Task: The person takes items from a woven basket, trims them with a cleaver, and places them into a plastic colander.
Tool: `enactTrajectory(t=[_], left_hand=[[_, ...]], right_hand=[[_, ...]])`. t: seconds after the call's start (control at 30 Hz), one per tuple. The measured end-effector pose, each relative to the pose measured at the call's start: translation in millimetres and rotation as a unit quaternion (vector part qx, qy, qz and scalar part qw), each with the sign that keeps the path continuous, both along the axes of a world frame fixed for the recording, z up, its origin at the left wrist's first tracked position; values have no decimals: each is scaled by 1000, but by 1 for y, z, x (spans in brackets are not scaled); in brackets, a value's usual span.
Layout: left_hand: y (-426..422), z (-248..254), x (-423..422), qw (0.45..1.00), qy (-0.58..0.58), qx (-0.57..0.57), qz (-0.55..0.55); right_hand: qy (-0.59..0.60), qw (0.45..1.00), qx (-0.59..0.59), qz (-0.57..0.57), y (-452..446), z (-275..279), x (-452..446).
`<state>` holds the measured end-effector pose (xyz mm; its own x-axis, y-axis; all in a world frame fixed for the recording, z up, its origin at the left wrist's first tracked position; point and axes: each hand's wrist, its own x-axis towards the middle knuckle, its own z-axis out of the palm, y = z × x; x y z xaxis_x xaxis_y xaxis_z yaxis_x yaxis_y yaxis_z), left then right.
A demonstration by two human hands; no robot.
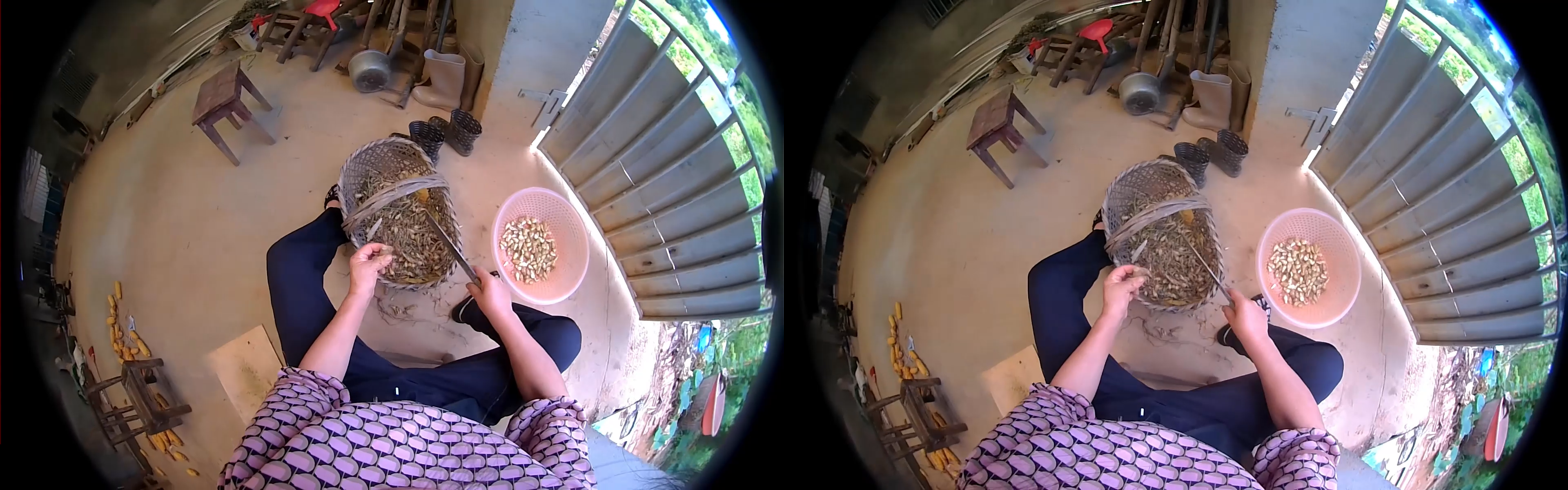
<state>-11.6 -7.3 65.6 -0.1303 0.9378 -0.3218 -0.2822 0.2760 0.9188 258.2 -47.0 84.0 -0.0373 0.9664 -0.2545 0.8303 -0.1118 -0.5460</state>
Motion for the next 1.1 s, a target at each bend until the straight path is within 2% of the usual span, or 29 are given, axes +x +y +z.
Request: enactTrajectory(t=[0.1,0.2,0.27,0.37,0.4,0.47,0.5,0.53,0.6,0.63,0.7,0.8,0.93,1.0,1.1], left_hand=[[-5,-10,-2,998,-39,-47,-6],[-6,-12,1,992,-104,-69,-28],[-3,-9,6,972,-200,-117,-24],[2,-16,8,969,-214,-121,-12],[3,-18,9,970,-211,-119,-8],[4,-21,11,963,-230,-140,9],[5,-22,13,954,-251,-159,29],[6,-25,14,954,-251,-161,27],[7,-27,15,945,-273,-175,34],[7,-28,17,945,-273,-176,34],[11,-24,23,921,-278,-234,140],[11,-7,28,929,-254,-242,114],[11,-12,31,926,-254,-256,112],[13,-12,36,917,-231,-276,171],[15,-12,36,921,-233,-269,159]], right_hand=[[145,987,27,-63,-4,-12,-11],[172,984,16,-51,-3,-12,-11],[138,989,-15,-50,-1,1,-12],[160,983,88,-12,-7,-17,-11],[161,983,87,-13,-8,-4,-13],[118,993,12,20,-12,32,-15],[102,990,77,61,-13,28,-16],[102,990,75,58,-14,27,-15],[90,968,184,146,-13,31,-19],[72,965,194,159,-14,31,-21],[53,964,196,169,-14,28,-22],[22,962,204,178,-14,31,-24],[16,959,217,181,-14,33,-23],[17,958,220,182,-14,34,-22],[13,957,223,185,-13,34,-23]])
